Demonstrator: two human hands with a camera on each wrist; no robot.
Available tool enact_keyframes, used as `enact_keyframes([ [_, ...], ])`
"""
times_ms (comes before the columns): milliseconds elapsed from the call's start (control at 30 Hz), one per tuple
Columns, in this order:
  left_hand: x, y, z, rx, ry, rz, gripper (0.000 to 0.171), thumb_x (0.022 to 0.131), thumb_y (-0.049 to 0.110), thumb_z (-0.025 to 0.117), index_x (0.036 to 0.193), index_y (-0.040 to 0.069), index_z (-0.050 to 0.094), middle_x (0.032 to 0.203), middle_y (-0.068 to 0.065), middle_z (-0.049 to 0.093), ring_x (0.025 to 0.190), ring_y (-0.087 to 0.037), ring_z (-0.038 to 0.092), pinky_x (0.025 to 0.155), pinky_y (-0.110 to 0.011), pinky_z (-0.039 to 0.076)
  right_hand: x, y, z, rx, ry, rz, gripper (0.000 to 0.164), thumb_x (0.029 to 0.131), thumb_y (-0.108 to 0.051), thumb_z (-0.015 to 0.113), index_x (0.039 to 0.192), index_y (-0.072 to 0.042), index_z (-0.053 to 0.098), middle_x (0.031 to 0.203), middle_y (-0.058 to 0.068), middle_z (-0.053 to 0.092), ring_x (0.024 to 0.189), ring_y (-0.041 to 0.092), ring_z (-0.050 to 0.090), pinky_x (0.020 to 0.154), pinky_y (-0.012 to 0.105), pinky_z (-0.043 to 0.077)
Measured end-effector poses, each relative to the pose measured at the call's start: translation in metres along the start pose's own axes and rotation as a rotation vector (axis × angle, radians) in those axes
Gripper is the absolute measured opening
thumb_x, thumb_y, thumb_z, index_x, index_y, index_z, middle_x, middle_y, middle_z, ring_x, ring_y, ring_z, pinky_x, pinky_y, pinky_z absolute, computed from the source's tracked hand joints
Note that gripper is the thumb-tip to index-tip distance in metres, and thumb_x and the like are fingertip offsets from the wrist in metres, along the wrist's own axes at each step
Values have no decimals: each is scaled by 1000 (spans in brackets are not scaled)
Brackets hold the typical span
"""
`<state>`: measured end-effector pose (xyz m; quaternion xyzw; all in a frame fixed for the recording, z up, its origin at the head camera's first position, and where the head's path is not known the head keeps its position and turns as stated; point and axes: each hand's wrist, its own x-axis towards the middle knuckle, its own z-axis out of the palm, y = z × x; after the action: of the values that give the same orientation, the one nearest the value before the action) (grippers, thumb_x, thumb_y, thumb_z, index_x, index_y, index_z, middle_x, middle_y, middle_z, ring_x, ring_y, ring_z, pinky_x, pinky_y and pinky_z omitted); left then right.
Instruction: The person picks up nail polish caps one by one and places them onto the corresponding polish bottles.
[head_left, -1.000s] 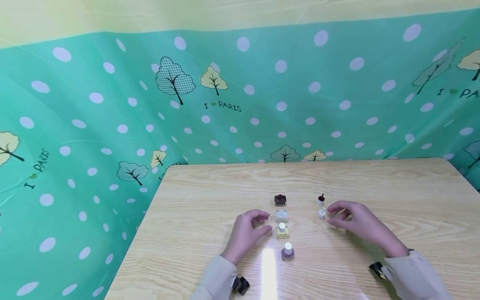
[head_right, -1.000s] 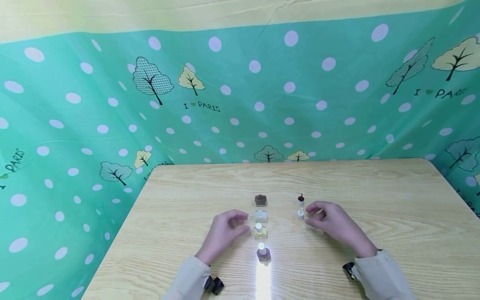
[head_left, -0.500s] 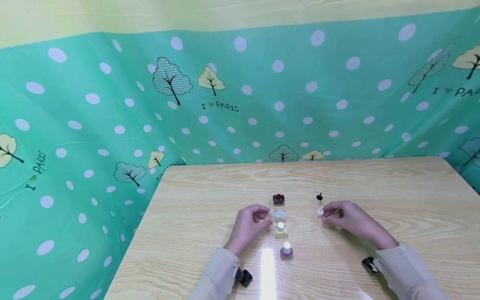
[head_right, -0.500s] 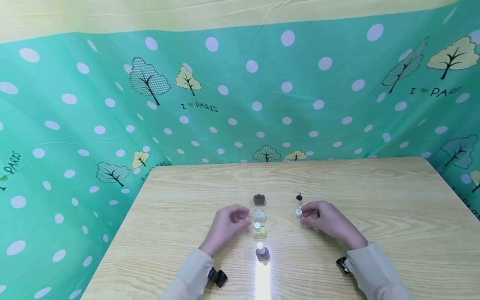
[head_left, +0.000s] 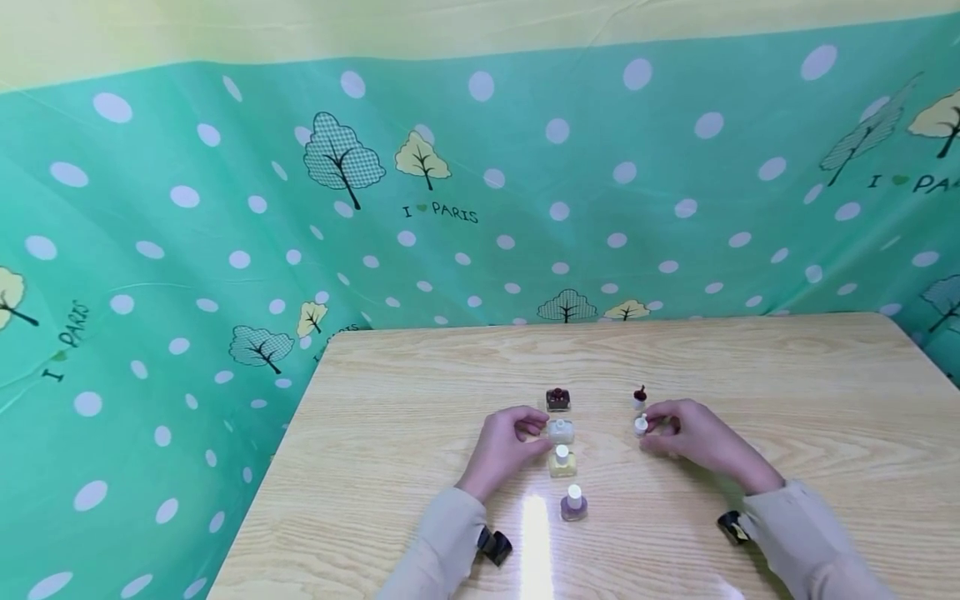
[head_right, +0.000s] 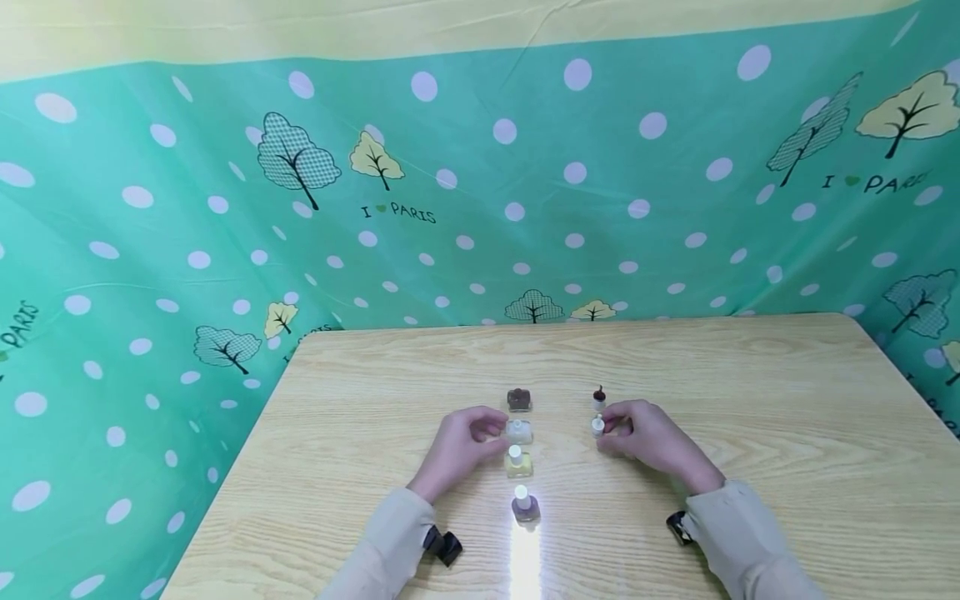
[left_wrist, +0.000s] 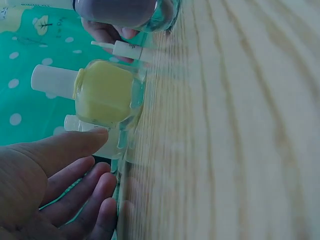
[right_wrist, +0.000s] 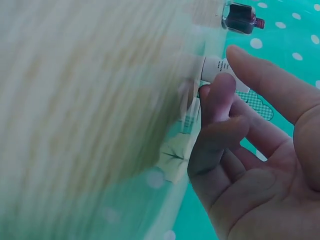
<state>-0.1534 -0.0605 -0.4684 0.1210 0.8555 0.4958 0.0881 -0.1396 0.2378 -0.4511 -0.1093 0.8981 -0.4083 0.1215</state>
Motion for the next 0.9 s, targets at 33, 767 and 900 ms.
enact_keyframes([
  [33,1,0,0,-3,0,4,33,80,14,82,110,8,72,100,2,72,89,-9,64,79,-19,54,0,0,0,-6,3,-1,33,86,-16,77,112,2,69,83,2,64,64,10,51,53,22,44],
  [767,4,0,5,-32,-13,0,25,80,12,82,103,10,73,90,1,69,80,-8,61,72,-19,54,-2,-9,-3,8,27,10,10,93,-12,69,98,-4,67,72,3,67,56,17,57,49,26,48],
  [900,2,0,2,-31,10,-10,26,80,16,82,104,11,72,91,3,69,79,-6,61,72,-18,54,-5,-13,-5,-7,65,26,21,92,-14,71,107,-1,68,86,5,70,64,18,59,50,27,50],
])
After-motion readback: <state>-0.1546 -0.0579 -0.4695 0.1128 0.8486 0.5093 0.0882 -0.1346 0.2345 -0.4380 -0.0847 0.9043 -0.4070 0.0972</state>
